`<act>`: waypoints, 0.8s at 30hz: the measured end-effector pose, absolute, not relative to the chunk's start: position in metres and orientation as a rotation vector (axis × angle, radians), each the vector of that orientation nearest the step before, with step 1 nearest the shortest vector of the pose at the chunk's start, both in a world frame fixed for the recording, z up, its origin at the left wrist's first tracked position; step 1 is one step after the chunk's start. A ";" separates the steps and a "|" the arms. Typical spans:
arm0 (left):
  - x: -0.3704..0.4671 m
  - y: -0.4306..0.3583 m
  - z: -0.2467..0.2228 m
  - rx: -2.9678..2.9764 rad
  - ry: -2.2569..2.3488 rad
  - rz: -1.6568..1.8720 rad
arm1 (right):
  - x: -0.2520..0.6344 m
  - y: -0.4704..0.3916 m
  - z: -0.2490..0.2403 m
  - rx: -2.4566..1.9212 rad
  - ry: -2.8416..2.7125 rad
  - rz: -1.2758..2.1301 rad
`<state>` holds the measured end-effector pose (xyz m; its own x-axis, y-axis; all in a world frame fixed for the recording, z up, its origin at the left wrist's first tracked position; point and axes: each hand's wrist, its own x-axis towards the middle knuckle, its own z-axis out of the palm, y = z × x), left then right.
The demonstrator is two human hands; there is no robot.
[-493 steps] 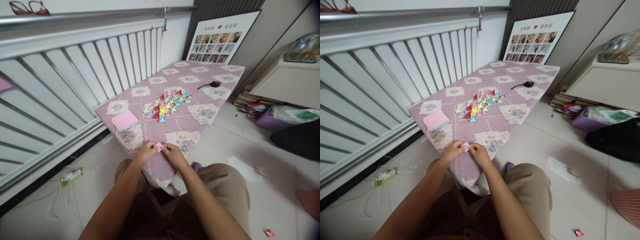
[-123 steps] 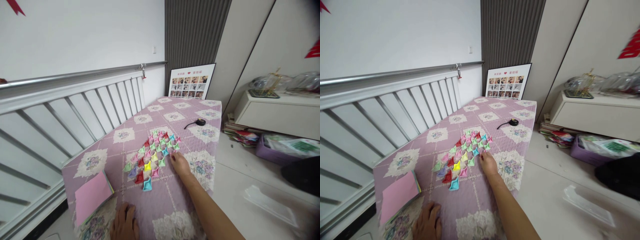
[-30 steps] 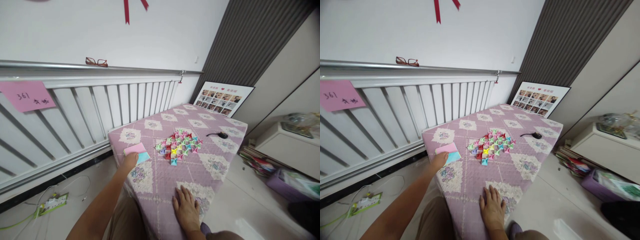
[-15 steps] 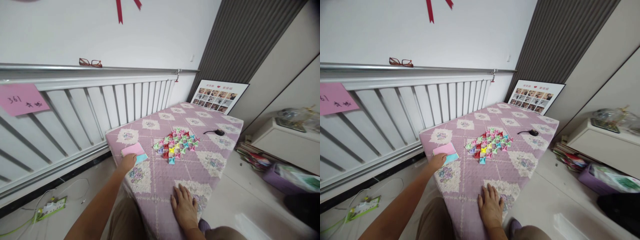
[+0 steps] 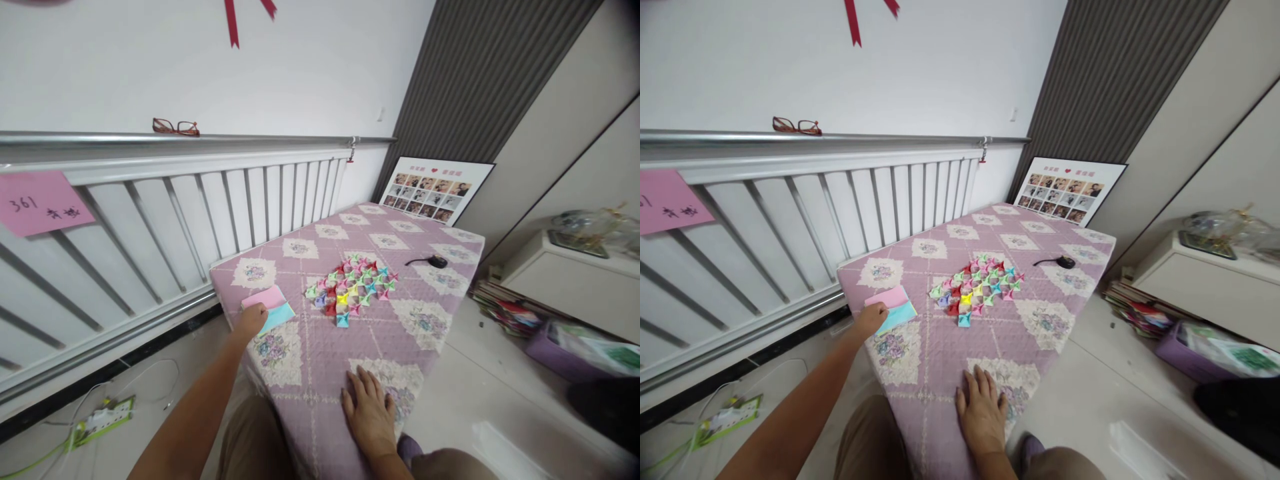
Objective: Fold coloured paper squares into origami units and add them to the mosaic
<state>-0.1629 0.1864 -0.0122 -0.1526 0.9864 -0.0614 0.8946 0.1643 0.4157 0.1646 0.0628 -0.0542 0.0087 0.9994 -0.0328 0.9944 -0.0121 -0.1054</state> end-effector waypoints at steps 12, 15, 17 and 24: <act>-0.165 0.187 -0.020 1.723 2.150 0.544 | 0.165 0.063 -0.054 -2.193 -2.172 0.164; -0.166 0.183 -0.021 1.726 2.142 0.546 | 0.165 0.063 -0.054 -2.196 -2.163 0.165; -0.166 0.181 -0.021 1.738 2.134 0.534 | 0.165 0.063 -0.055 -2.194 -2.163 0.162; -0.164 0.185 -0.024 1.789 2.200 0.438 | 0.167 0.063 -0.059 -2.155 -2.159 0.149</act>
<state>-0.1644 0.1847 -0.0241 -0.1998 0.9797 -0.0191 0.8976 0.1908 0.3975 0.1672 0.0628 -0.0585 -0.0023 1.0000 -0.0066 0.9914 0.0014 -0.1307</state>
